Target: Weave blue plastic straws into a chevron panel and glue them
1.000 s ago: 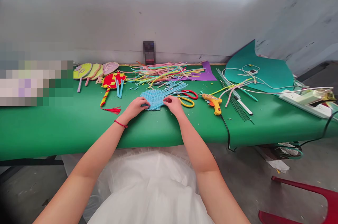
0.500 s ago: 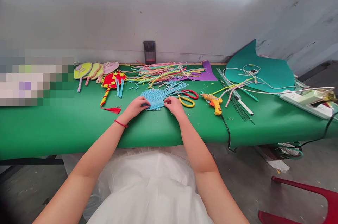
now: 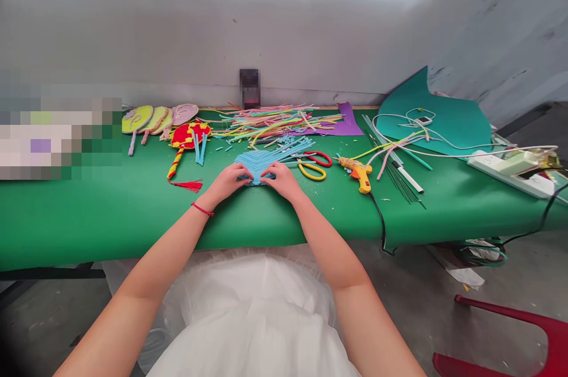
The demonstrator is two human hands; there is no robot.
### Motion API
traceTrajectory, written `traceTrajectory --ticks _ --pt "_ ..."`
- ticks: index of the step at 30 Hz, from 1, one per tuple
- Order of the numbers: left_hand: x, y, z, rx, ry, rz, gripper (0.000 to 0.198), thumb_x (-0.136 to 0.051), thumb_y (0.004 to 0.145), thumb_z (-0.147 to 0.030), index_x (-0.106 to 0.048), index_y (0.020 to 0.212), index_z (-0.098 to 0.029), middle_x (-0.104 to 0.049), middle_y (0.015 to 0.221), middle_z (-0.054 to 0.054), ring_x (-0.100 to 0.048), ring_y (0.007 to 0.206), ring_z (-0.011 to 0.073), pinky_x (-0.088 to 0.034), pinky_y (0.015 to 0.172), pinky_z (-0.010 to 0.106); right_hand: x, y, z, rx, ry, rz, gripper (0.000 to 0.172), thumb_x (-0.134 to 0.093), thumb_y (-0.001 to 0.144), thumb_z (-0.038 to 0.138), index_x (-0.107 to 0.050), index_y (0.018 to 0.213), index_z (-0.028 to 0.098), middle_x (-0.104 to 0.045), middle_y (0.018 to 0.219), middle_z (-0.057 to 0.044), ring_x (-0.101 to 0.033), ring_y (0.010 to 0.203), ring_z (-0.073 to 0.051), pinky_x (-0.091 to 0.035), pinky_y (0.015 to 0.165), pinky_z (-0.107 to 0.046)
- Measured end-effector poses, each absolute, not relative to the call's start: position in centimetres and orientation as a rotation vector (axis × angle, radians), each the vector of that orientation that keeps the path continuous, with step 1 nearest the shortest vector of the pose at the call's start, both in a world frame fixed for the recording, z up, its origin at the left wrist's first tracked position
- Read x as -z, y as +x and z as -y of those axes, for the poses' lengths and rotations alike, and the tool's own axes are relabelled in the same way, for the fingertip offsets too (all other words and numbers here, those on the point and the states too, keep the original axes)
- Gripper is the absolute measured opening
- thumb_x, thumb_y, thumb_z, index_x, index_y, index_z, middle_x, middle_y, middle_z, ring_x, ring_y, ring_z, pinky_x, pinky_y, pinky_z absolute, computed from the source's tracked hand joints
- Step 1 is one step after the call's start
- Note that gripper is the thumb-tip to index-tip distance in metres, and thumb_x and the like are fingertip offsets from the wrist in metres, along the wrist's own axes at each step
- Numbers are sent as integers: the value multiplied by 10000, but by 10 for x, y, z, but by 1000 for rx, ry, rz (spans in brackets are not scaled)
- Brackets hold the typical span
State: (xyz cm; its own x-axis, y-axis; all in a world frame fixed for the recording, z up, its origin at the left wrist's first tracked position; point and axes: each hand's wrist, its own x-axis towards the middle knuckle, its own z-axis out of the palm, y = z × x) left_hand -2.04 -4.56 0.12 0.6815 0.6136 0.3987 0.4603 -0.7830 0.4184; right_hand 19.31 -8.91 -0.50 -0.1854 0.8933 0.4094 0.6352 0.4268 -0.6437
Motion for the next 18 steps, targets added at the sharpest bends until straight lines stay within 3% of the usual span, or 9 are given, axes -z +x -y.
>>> traceTrajectory --ticks 4,18 --pt "-1 -20 45 -773 2620 -853 107 -593 819 -214 -681 879 -212 -607 869 36 -578 854 178 -441 785 306 8 191 89 -414 -1237 1980 132 -737 725 309 -716 833 237 -597 844 -29 -559 869 -188 -442 817 -325" --pt "1 -21 42 -726 2591 -901 120 -592 815 -228 -691 883 -218 -624 887 36 -589 854 179 -446 802 307 11 186 87 -440 -1319 1987 82 -699 765 303 -712 826 249 -606 860 -26 -552 885 -184 -424 830 -319"
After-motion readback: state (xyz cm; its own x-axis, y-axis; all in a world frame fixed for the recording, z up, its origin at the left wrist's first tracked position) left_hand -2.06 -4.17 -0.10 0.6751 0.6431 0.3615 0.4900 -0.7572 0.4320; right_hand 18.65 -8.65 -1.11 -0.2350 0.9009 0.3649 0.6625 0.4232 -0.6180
